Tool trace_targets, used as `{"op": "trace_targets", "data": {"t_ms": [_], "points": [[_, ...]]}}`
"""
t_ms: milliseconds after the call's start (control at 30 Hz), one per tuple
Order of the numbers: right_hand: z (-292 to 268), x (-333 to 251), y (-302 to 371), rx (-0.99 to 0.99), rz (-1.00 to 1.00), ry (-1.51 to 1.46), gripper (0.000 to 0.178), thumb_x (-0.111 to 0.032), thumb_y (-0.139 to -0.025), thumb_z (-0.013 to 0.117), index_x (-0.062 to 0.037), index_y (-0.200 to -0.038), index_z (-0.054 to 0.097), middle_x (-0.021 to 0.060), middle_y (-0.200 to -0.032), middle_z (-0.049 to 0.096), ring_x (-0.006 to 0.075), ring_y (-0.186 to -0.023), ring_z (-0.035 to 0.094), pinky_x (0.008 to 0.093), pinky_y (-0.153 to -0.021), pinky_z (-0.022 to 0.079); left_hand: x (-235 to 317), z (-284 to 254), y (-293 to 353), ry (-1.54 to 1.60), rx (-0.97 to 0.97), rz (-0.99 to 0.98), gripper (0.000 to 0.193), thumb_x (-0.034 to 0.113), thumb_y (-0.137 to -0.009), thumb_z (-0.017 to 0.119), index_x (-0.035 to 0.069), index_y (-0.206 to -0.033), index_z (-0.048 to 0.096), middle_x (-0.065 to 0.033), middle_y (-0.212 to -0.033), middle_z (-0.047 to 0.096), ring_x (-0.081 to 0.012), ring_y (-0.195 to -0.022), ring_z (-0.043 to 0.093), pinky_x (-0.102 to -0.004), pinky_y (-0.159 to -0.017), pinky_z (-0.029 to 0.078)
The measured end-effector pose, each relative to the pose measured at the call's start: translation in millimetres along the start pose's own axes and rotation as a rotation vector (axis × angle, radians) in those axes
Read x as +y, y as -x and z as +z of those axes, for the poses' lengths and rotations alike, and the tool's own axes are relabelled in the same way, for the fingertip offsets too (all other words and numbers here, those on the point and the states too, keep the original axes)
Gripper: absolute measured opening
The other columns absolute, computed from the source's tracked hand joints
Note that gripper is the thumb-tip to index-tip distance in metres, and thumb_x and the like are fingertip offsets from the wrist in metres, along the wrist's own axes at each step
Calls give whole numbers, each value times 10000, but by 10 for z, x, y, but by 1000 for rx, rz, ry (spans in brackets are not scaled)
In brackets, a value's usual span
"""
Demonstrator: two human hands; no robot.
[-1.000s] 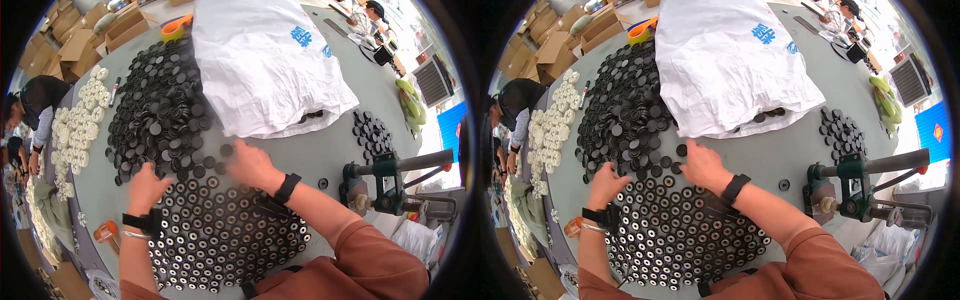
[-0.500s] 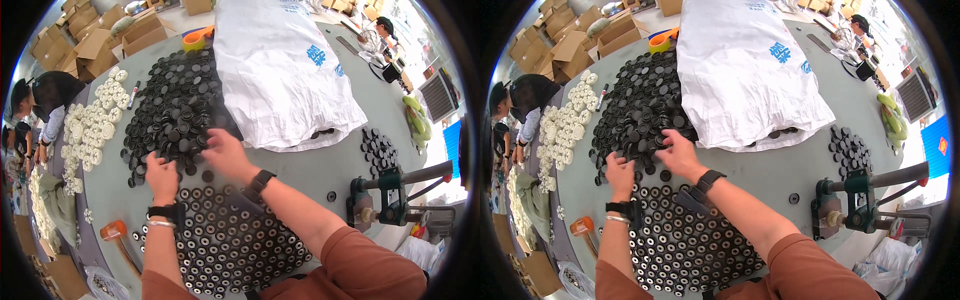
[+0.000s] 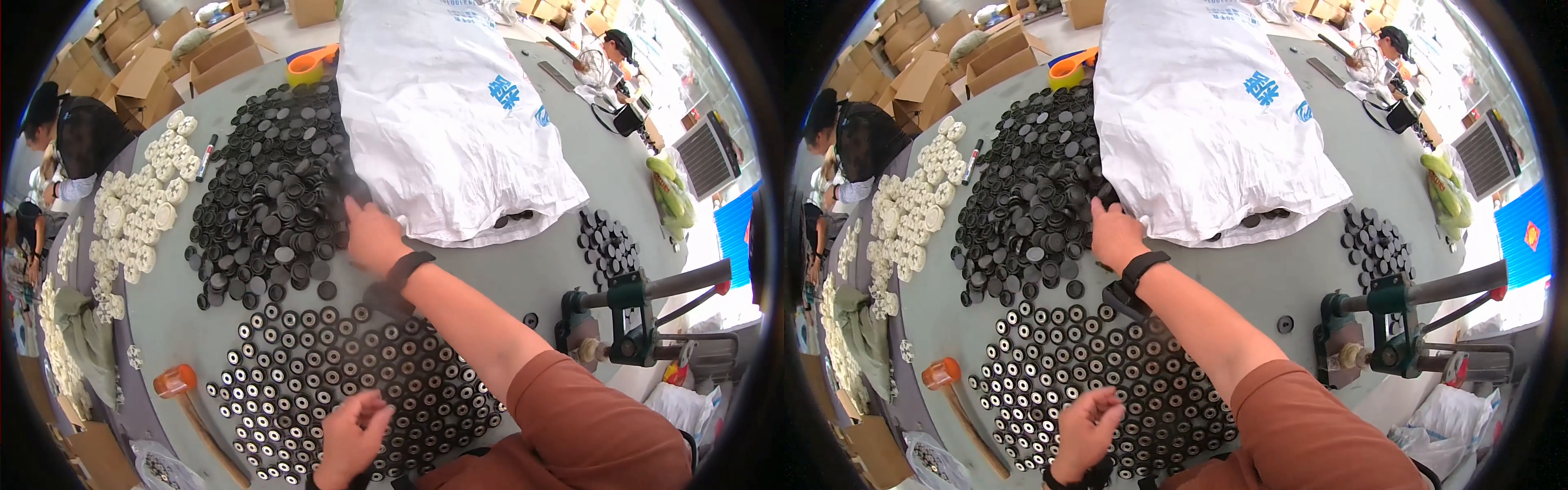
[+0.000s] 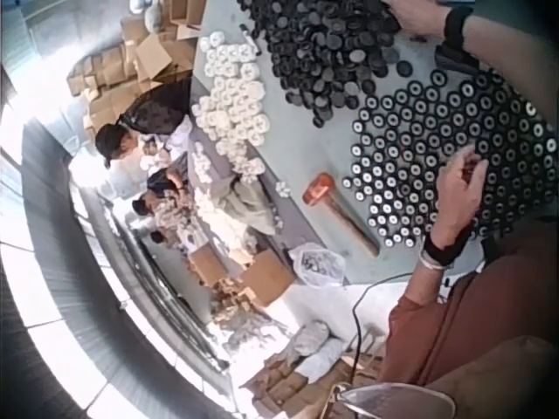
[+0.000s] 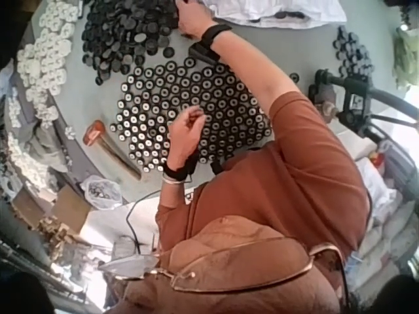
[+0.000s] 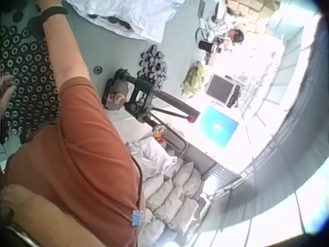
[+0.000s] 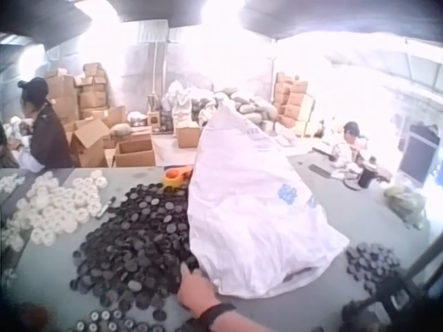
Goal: The person taps metal bearings with a mallet, picks up black plastic caps from a pile, and presses them onto the bearings by hand. They then place the assembly into a manual press machine and pull the lever to secure the components.
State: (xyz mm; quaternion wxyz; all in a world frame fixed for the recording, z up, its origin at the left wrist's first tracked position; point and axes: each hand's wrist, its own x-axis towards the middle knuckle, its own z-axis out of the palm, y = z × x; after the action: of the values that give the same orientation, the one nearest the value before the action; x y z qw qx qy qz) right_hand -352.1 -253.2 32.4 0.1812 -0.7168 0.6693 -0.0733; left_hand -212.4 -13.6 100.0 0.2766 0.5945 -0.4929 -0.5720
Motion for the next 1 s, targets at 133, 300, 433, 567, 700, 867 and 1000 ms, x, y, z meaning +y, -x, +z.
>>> {"op": "trace_targets", "data": {"t_ms": [133,300,433,567,700,867,1000], "points": [[74,231,-28,265,14,-186,336,-97,-790,541,-126,-1124,520,165,-1012,534,343,-812,608,446,-694,503,150,136,306,-17,75,56,184,90,-829,592,-7,-985,604,-85,-768,630,-142,-672,597,-254,-594,467],[119,251,33,185,-106,-194,173,-122,-794,537,-111,-947,619,162,-985,548,328,-810,610,429,-671,507,-4,203,592,83,13,-39,234,91,-841,589,-33,-1039,578,-76,-860,635,-126,-747,591,-242,-661,471],[125,114,52,90,-77,33,163,-133,-781,553,-94,-921,626,151,-952,564,305,-809,617,400,-667,513,-56,219,746,34,33,-29,226,94,-844,591,-31,-1031,582,-73,-850,637,-121,-732,589,-240,-651,467],[8,163,-89,55,-8,123,182,-118,-751,591,-44,-910,640,159,-1032,557,296,-842,622,378,-704,519,-42,268,765,137,61,-80,209,103,-855,580,-22,-1022,588,-62,-834,635,-112,-709,586,-237,-637,465],[-15,40,-125,0,-31,162,209,-98,-739,605,-8,-923,645,181,-1084,546,324,-883,617,378,-730,520,2,242,647,425,121,-209,166,112,-878,550,-7,-989,585,-47,-769,594,-81,-653,524,-235,-590,442],[104,-31,-71,15,-239,287,195,-86,-736,574,5,-897,635,188,-981,578,312,-859,616,370,-722,519,-203,176,360,677,202,-226,192,64,-884,516,-57,-1032,539,-130,-867,628,-176,-747,622,-275,-686,519],[89,168,-28,158,-269,360,135,-89,-748,546,-16,-841,610,130,-875,574,288,-865,579,355,-705,509,-251,115,53,1047,224,-282,187,117,-913,477,-26,-1027,519,-97,-858,596,-169,-767,599,-287,-681,522]]}}
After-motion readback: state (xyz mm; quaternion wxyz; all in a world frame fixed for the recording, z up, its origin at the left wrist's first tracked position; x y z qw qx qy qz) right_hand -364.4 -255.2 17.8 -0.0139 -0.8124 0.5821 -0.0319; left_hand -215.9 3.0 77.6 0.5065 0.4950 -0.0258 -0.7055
